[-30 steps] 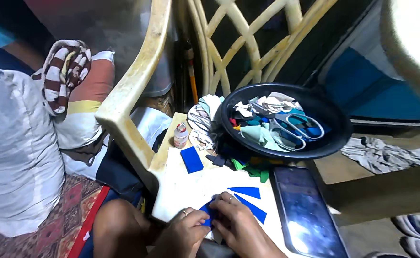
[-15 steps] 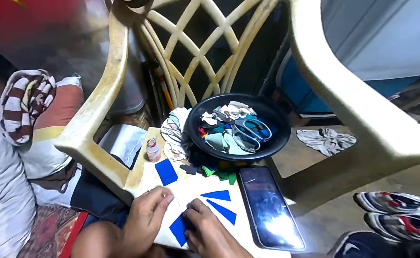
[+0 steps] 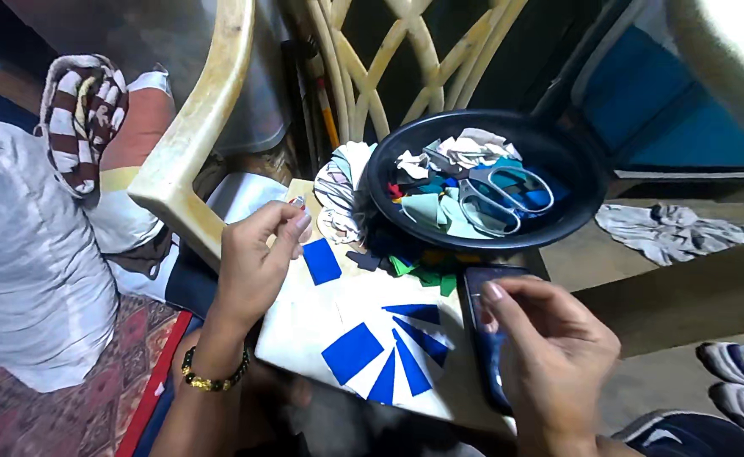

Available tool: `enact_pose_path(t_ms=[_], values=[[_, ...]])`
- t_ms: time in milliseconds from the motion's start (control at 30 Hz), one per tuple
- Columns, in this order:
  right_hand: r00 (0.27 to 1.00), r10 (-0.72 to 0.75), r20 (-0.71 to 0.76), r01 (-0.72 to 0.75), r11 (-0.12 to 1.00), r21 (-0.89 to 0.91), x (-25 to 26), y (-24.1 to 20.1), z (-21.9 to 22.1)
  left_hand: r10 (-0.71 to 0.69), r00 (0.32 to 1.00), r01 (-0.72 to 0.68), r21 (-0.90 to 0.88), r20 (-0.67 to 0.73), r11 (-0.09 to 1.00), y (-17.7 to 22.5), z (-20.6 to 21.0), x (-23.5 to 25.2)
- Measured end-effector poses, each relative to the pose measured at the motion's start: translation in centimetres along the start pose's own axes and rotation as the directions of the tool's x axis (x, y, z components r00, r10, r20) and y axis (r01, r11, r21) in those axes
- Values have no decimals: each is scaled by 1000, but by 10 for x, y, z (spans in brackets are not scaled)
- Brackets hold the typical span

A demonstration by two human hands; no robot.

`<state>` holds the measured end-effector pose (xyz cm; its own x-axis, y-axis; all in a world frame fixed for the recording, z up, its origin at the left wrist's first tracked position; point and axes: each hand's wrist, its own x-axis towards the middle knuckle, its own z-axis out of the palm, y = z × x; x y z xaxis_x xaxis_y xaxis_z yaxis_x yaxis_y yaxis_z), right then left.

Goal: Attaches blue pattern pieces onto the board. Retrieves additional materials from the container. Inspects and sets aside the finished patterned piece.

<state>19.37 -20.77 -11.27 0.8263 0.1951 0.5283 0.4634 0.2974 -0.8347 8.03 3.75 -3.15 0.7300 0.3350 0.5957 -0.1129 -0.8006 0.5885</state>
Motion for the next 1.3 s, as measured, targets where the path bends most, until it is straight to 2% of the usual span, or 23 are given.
enact_pose_path(t_ms=[67,167,267,333,467,567,633,700,800,867,1200,1300], values=[[1000,14,-13,-13,1000,21,0,0,-1,-75,996,75,7,48,997,-3,-3,-2],[1000,14,-7,-14,999,40,-1,2,0,-184,961,167,97,205,981,-20,1,-10],[1000,5,9,-5,999,46,-1,4,3,-220,893,175,149,391,973,-40,19,-17],[1000,-1,19,1,999,34,-1,4,5,-197,876,144,152,441,978,-47,29,-21],[1000,3,23,-3,1000,5,-3,6,7,-164,902,112,150,400,982,-57,35,-23],[999,-4,39,4,1000,14,-3,8,9,-278,931,223,235,235,946,-54,17,-20],[999,-8,47,7,1000,22,-3,8,11,-398,897,333,298,191,894,-47,1,-19],[999,-1,53,0,1000,21,-3,7,12,-449,857,364,319,253,875,-45,-10,-24],[999,4,54,-6,1000,25,-3,8,15,-405,806,302,289,431,909,-46,-13,-34],[998,4,64,-5,1000,18,-4,8,17,-400,783,282,301,476,911,-49,-12,-38],[999,0,44,1,1000,-18,-3,8,11,-270,881,137,337,388,931,-63,1,-61],[1000,7,28,-6,1000,-13,-1,9,9,-264,889,127,353,373,927,-63,3,-61]])
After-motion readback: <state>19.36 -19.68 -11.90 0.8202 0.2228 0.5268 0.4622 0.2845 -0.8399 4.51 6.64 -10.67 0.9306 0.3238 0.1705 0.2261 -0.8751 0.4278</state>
